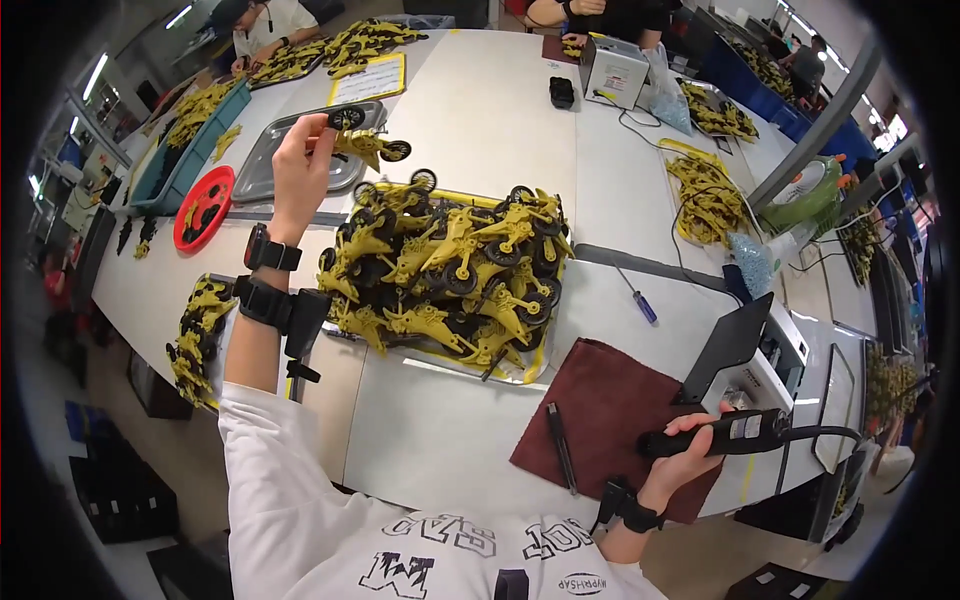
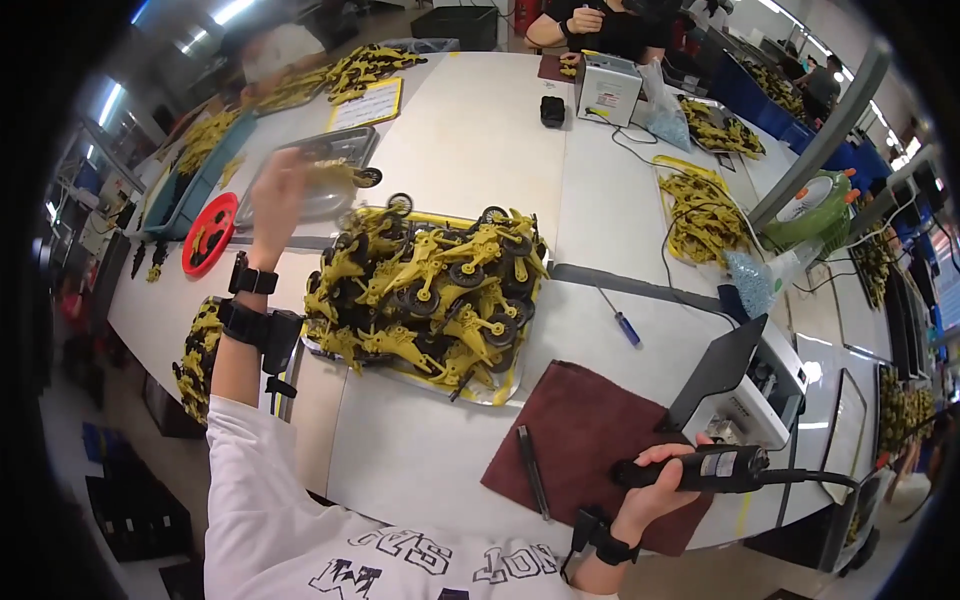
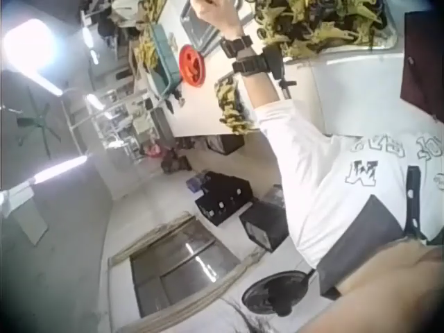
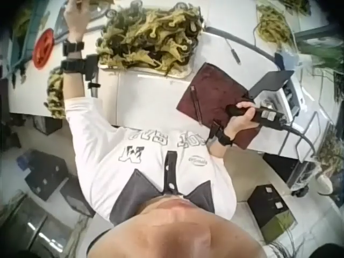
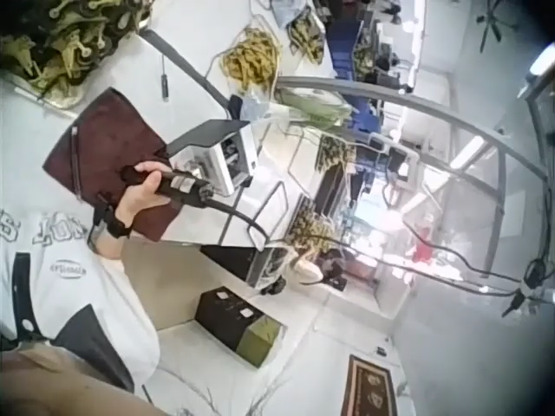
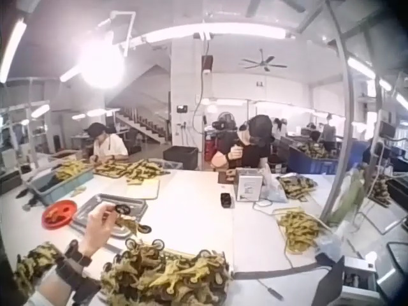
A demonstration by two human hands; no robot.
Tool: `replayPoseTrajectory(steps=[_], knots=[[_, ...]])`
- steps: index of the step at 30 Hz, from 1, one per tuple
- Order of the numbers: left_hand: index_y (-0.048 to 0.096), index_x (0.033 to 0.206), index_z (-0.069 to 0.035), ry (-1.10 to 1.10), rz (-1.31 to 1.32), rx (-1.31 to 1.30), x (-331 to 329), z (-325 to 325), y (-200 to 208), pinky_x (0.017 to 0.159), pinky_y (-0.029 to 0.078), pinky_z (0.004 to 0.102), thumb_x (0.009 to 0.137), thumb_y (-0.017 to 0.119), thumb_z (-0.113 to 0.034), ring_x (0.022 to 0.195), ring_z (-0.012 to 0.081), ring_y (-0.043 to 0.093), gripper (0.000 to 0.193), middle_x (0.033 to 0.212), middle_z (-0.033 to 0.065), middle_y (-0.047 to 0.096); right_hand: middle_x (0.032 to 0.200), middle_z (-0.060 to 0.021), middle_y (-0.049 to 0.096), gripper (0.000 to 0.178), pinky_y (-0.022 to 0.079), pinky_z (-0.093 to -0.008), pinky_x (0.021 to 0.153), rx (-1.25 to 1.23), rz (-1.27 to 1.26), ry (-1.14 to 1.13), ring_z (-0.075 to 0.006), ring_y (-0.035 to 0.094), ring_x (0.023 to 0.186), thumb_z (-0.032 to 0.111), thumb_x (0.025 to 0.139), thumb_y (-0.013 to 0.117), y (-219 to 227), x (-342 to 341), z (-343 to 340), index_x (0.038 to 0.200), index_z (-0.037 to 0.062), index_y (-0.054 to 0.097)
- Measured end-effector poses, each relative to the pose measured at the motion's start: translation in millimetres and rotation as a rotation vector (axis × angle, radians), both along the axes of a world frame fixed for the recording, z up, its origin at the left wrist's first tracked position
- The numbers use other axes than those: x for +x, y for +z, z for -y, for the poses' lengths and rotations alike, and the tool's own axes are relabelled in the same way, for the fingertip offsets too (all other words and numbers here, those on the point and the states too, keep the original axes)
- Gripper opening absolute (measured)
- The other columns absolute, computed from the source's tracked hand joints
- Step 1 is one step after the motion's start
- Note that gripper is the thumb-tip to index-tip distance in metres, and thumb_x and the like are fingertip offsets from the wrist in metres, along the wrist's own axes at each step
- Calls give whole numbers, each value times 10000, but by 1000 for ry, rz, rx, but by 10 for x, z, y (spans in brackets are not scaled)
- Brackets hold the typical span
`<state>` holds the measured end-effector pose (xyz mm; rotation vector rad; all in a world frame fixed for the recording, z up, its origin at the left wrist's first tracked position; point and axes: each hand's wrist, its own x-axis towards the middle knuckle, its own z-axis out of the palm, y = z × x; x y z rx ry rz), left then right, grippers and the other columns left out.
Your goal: The worker is using an electric screwdriver to assemble small yellow toy motorcycles at a manufacturing workstation.
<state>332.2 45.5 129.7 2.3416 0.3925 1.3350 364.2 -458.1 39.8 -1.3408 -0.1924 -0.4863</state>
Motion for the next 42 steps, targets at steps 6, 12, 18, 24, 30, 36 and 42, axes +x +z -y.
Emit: replayPoseTrajectory(steps=[6, 12, 18, 24, 30, 36, 42], knots=[[554, 988, -7, -118, 61, -266, -152, 166, -120, 596, 500, 209, 902, 548, -116, 710, 81, 590, 139, 841, 23, 613, 645, -60, 500, 599, 429, -246, 490, 20, -7, 15, -123, 482, 500, 323, 842, 585, 17, 11, -17, 1202, -95, 351], [490, 996, -43, -497, -38, -936, -475, 1200, -38, 543, 461, 198, 940, 483, -138, 750, 74, 581, 110, 910, 29, 606, 630, -64, 510, 663, 438, -251, 491, 3, -9, -22, -127, 499, 488, 388, 833, 614, 6, -1, 32, 1173, -107, 331], [514, 1013, -18, -839, -560, -977, -518, 2126, -672, 614, 421, 194, 927, 494, -120, 710, 37, 499, 135, 858, 2, 573, 636, -75, 525, 692, 457, -258, 456, 58, -1, 49, -148, 514, 486, 378, 793, 680, -33, 47, -4, 1170, -83, 326], [562, 997, -6, -988, -680, -702, 13, 2768, -903, 592, 411, 231, 909, 499, -98, 637, 86, 507, 142, 707, 39, 562, 643, -82, 532, 697, 467, -267, 448, 43, -37, 33, -153, 528, 494, 374, 786, 680, -43, 55, 3, 1177, -80, 324], [540, 1157, -100, -853, -643, -25, 141, 3202, -1201, 894, 375, 453, 817, 626, -230, 1100, 312, 482, 374, 1180, 138, 528, 645, -80, 530, 692, 468, -291, 450, 50, -30, 27, -164, 528, 487, 430, 809, 642, -43, 23, 116, 1161, -71, 321], [407, 1334, -137, -989, -802, 41, -111, 3048, -1136, 1031, 234, 505, 614, 764, -404, 1281, 392, 289, 847, 1394, 210, 304, 647, -57, 513, 682, 397, -300, 455, -47, 260, -137, -155, 481, 454, 574, 834, 524, 569, 97, 702, 1190, 19, 354], [479, 1255, -123, -1036, -772, 52, -133, 3095, -1174, 991, 299, 469, 567, 781, -310, 1211, 362, 365, 774, 1370, 168, 360, 604, -61, 506, 732, 386, -299, 467, -194, 316, -322, -150, 468, 457, 603, 808, 541, 860, 393, 727, 1173, -6, 363]])
